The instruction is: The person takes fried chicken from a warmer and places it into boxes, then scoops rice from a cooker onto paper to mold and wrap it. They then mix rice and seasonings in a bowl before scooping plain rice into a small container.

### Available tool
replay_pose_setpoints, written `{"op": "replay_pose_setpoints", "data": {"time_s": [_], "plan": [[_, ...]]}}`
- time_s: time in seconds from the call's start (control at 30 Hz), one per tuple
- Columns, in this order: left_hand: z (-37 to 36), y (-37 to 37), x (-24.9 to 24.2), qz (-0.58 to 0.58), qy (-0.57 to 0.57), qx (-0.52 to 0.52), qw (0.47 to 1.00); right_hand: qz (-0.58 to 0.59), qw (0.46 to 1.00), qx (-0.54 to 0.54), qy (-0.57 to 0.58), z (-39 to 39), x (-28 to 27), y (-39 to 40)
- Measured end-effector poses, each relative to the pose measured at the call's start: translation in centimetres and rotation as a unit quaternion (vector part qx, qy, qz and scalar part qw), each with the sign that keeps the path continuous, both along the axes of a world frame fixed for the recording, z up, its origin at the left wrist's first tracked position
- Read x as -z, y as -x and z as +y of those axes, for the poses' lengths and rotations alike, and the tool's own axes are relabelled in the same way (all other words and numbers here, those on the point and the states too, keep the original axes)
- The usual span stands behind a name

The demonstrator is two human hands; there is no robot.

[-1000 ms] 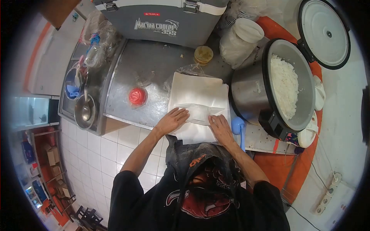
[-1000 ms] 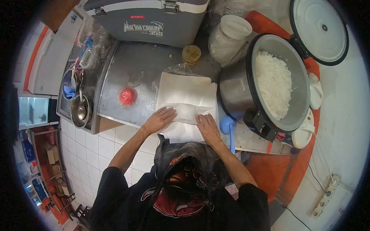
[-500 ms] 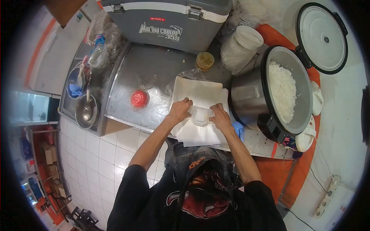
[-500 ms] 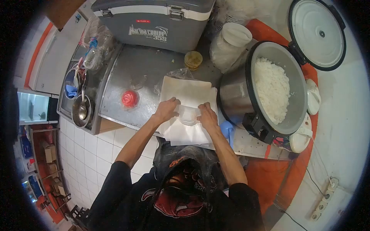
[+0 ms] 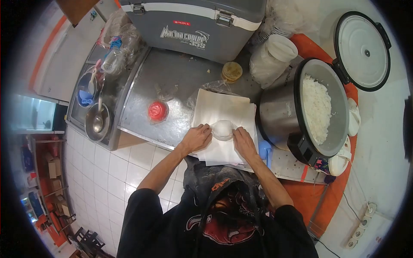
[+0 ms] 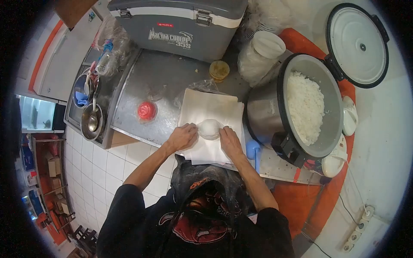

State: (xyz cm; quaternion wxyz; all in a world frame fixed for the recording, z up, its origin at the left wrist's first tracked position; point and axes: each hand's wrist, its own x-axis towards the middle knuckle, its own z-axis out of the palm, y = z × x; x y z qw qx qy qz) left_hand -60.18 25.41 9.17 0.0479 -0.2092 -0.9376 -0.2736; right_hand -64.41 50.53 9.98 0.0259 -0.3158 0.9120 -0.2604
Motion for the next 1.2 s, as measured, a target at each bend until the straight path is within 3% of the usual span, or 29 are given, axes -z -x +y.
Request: {"op": "replay_pose_setpoints", "data": {"time_s": [0.13, 0.2, 0.23, 0.3, 0.57, 0.73, 0.87, 0.97, 1.0, 1.03, 1.07, 1.1, 1.17, 1.2], "plan": [[0.0, 1.5, -0.6, -0.075, -0.005, -0.017, 0.997, -0.066, 0.997, 0.019, 0.034, 0.0, -0.5, 0.5], [0.5, 2.4, -0.8, -0.146, 0.024, -0.046, 0.988, -0.19, 0.966, 0.164, 0.058, -0.9, -0.6, 0.8], [0.7, 2.5, -0.6, -0.143, 0.023, -0.051, 0.988, -0.187, 0.968, 0.159, 0.058, -1.7, -0.7, 0.7], [1.0, 2.2, 0.1, -0.134, 0.008, -0.073, 0.988, -0.188, 0.95, 0.247, 0.021, -3.7, -0.8, -0.2], [1.0, 0.6, 0.4, -0.124, -0.086, -0.148, 0.977, -0.201, 0.929, 0.296, 0.094, -7.3, -0.4, -1.5], [1.3, -0.3, 1.5, -0.087, -0.154, -0.198, 0.964, -0.297, 0.876, 0.348, 0.154, -9.1, -0.7, -1.2], [1.2, -1.5, 0.8, -0.066, -0.223, -0.238, 0.943, -0.283, 0.883, 0.32, 0.194, -9.3, 0.2, -1.2], [1.6, -2.9, -1.4, -0.11, -0.396, -0.249, 0.877, -0.377, 0.797, 0.272, 0.384, -8.4, 0.3, -1.0], [1.9, -3.4, -2.3, -0.13, -0.471, -0.259, 0.833, -0.393, 0.801, 0.229, 0.39, -7.6, -0.1, -0.8], [2.1, -3.8, -3.4, -0.134, -0.499, -0.272, 0.812, -0.308, 0.867, 0.134, 0.369, -6.5, 2.2, -0.8], [2.6, -4.2, -3.4, -0.131, -0.536, -0.279, 0.786, -0.504, 0.675, 0.191, 0.504, -7.4, -1.1, -0.9], [2.5, -5.1, -5.5, -0.131, -0.538, -0.275, 0.786, -0.527, 0.657, 0.142, 0.52, -7.3, -2.3, -1.3], [3.8, -6.3, -5.3, -0.061, -0.526, -0.293, 0.796, -0.589, 0.62, 0.114, 0.506, -6.4, -3.8, -1.8], [4.3, -7.3, -6.5, -0.06, -0.531, -0.311, 0.786, -0.58, 0.625, 0.143, 0.502, -7.1, -5.4, -2.8]]}}
